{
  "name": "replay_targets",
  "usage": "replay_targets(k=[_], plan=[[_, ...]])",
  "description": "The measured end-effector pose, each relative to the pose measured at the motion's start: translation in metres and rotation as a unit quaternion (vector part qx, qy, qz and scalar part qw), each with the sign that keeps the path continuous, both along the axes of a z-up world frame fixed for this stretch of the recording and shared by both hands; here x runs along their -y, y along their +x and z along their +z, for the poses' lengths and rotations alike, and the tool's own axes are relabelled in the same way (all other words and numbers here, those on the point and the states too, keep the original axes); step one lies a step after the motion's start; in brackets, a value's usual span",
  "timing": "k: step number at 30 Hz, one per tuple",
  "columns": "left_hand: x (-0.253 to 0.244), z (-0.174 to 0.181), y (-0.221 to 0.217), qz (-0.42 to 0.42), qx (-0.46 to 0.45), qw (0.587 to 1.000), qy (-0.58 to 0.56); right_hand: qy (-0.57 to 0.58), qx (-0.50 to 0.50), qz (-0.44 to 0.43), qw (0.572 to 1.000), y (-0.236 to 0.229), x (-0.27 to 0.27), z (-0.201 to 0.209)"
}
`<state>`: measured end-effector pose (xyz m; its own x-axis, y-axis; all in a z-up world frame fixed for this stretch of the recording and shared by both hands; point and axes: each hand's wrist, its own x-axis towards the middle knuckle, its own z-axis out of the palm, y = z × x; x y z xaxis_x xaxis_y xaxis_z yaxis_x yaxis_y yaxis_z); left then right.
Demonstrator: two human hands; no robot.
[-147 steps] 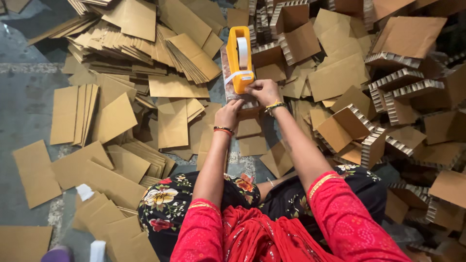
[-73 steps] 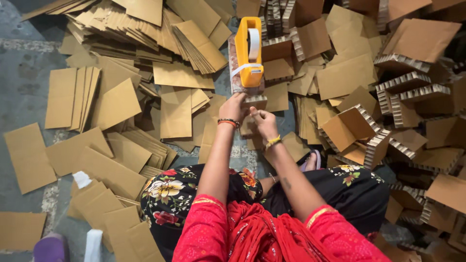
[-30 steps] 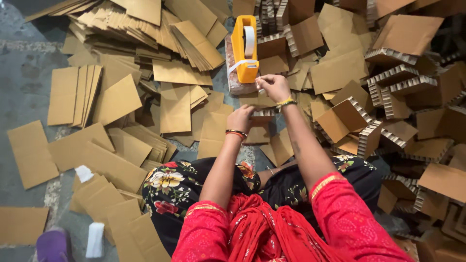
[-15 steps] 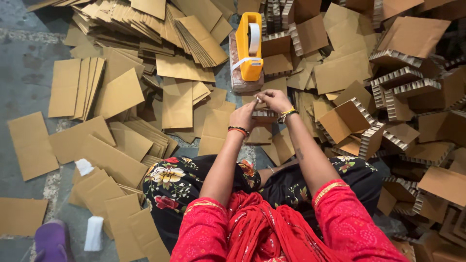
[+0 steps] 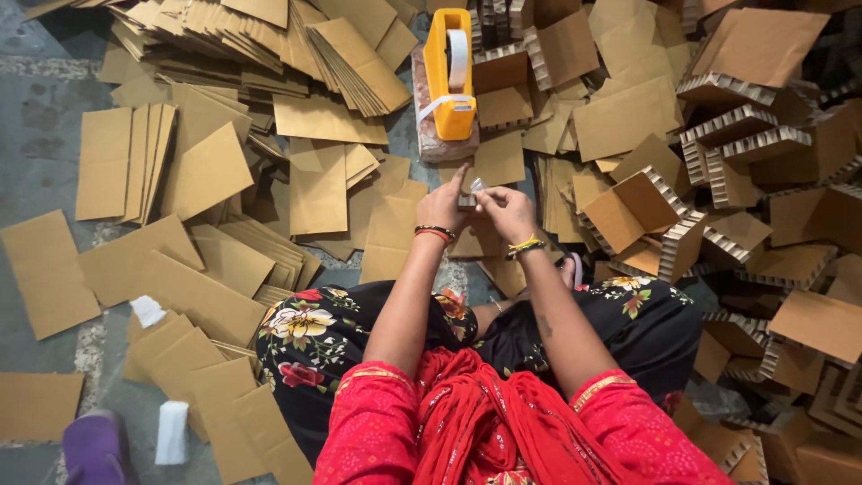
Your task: The person sits on the floor surrounded by cardboard pieces and corrugated inserts. They pick up a flat cardboard sheet and a corrugated insert, fold the cardboard around the insert, and secure it with tape from a yellow dispenser. The person repeats this process, stacking the finished boxes to the side.
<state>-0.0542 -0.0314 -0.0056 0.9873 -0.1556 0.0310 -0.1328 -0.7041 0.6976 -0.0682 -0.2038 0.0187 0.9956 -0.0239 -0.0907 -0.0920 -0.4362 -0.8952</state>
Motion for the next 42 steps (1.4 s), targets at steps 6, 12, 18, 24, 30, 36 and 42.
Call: replay_targets(k=[6, 12, 18, 24, 30, 36, 42], plan=[[-0.001, -0.002, -0.002, -0.007, 0.02, 1.0, -0.012, -0.003, -0.045, -0.079, 0.996, -0.014, -0.014, 0.011], [-0.003, 0.001, -0.005, -0.023, 0.035, 0.999, -0.009, 0.112, -0.02, -0.046, 0.992, -0.006, -0.002, -0.014], [-0.006, 0.012, -0.009, -0.042, 0.033, 0.998, -0.024, 0.157, -0.07, -0.052, 0.984, -0.002, 0.008, -0.026], [-0.007, 0.017, -0.009, -0.075, 0.023, 0.996, -0.033, 0.228, -0.183, -0.021, 0.956, 0.008, 0.02, -0.027], [-0.006, 0.028, -0.013, -0.091, 0.036, 0.995, -0.013, 0.105, -0.283, 0.002, 0.953, 0.008, 0.032, -0.009], [-0.005, 0.032, -0.014, -0.07, 0.023, 0.997, -0.007, 0.005, -0.218, 0.033, 0.975, -0.02, 0.001, 0.033], [-0.008, 0.037, -0.015, -0.072, 0.021, 0.997, -0.028, 0.06, -0.11, -0.024, 0.992, -0.026, 0.003, 0.02]])
